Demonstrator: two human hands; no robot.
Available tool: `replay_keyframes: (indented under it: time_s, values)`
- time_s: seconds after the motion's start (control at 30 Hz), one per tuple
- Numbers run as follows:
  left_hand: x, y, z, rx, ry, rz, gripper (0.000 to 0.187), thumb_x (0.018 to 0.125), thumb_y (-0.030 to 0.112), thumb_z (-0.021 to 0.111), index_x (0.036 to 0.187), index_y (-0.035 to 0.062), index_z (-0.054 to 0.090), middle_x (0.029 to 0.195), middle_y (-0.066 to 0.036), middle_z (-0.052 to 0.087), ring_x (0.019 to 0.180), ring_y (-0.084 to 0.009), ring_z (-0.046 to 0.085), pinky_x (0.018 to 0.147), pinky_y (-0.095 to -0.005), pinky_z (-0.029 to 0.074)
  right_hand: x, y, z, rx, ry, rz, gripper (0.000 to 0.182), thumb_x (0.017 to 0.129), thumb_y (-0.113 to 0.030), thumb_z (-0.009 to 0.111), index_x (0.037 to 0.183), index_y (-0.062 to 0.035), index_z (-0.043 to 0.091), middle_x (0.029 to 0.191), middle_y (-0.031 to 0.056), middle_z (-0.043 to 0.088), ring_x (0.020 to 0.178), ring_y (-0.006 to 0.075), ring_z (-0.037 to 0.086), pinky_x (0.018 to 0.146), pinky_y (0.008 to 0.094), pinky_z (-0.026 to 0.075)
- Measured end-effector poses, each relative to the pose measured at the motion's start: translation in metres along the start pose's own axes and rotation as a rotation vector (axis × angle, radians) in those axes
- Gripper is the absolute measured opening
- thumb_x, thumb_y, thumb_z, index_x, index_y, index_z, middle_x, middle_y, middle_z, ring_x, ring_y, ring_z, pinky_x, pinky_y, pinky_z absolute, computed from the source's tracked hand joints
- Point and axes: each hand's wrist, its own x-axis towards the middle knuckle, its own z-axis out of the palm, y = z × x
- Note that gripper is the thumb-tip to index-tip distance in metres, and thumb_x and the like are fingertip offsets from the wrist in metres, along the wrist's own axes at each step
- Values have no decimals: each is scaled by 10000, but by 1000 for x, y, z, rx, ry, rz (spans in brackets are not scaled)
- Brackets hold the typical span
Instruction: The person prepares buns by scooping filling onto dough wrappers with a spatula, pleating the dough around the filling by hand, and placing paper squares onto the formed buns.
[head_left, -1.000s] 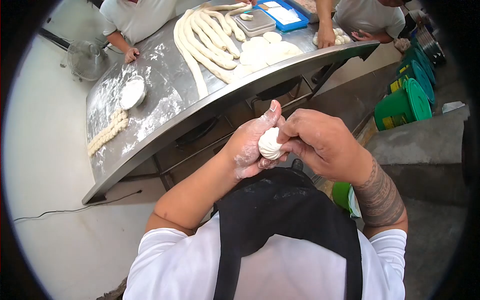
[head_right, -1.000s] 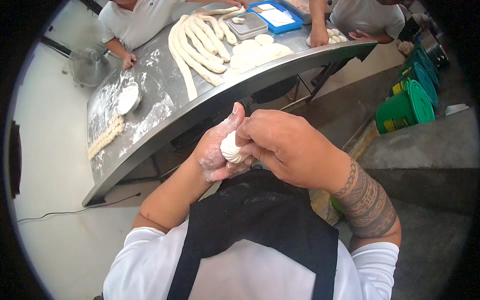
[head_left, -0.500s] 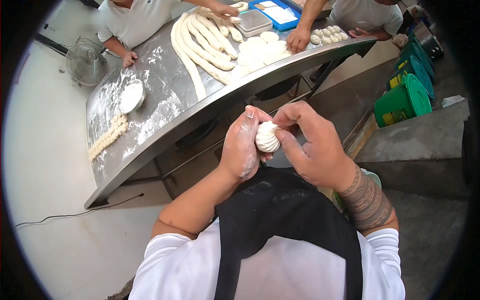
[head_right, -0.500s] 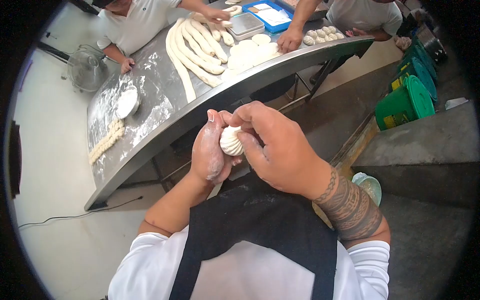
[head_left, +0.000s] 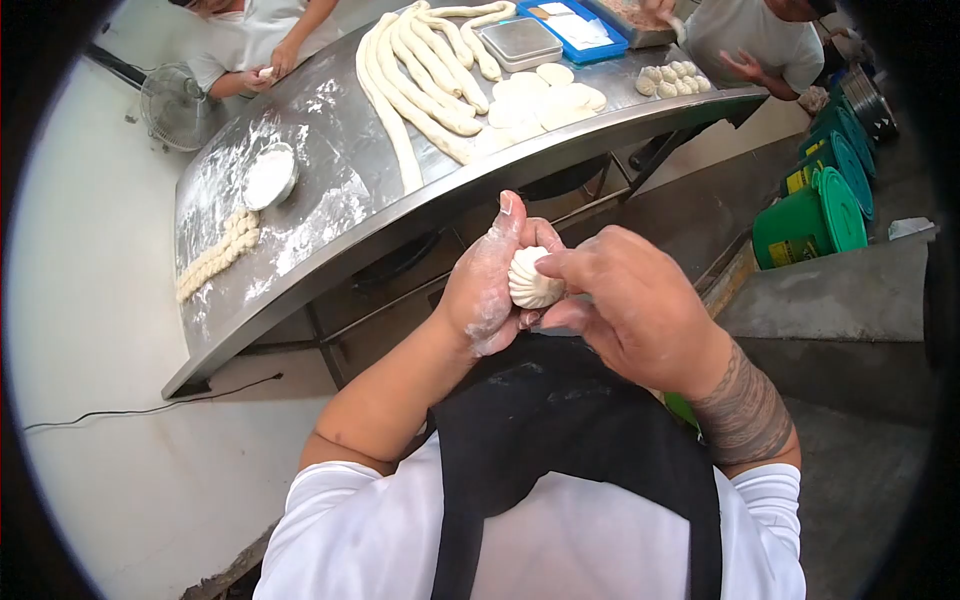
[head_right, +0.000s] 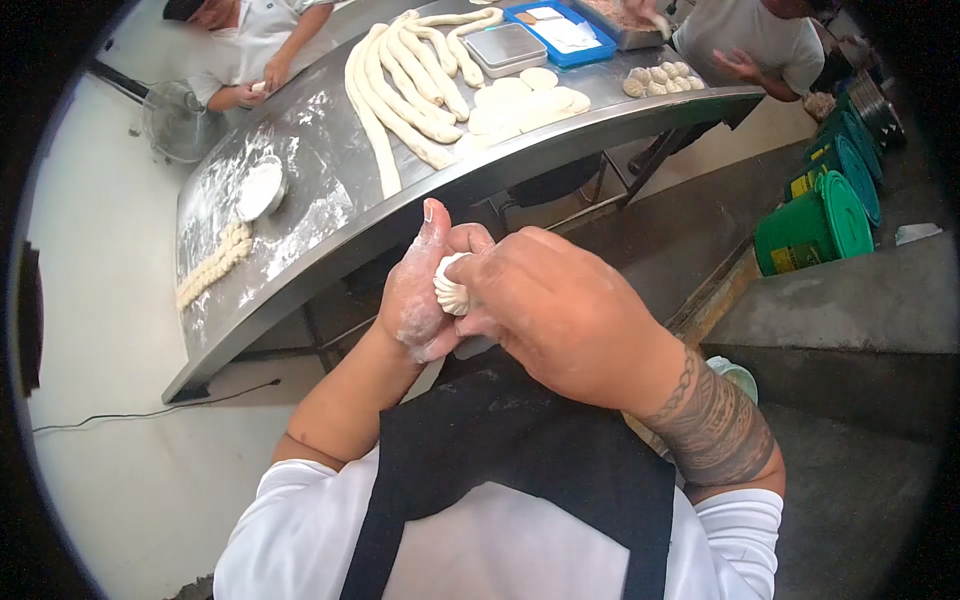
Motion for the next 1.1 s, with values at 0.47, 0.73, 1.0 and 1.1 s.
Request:
replay_keyframes:
  time_s: [0.47, 0.73, 1.0, 1.1]
  values:
    - [5, -14, 0, 218, 116, 314, 635, 1045, 675, 346, 947, 101, 600, 756, 0, 610, 600, -74, 562, 473, -229, 412, -6, 12, 19, -118, 143, 22, 191, 847, -9, 708, 1008, -4, 606, 929, 143, 606, 831, 341, 606, 770, 434, 519]
    - [7, -16, -2, 153, 117, 194, 618, 1056, 645, 374, 957, 83, 612, 793, -7, 624, 563, -65, 556, 459, -209, 438, -11, 28, 26, -220, 94, 3, 149, 886, -88, 691, 990, -29, 603, 943, 128, 584, 857, 331, 584, 793, 430, 493]
    - [12, -15, -8, 218, 164, 220, 603, 1046, 655, 390, 952, 100, 605, 746, -14, 613, 541, -73, 553, 446, -218, 435, -10, 34, 29, -310, 189, -30, 133, 871, -122, 719, 948, -49, 638, 898, 101, 586, 831, 301, 580, 764, 410, 477]
    - [21, -16, -7, 152, 209, 174, 610, 1046, 660, 383, 943, 100, 601, 714, -26, 609, 507, -90, 543, 434, -232, 427, -13, 43, 28, -287, 164, -12, 242, 891, -152, 716, 1091, -28, 657, 921, 112, 598, 853, 313, 593, 792, 413, 487]
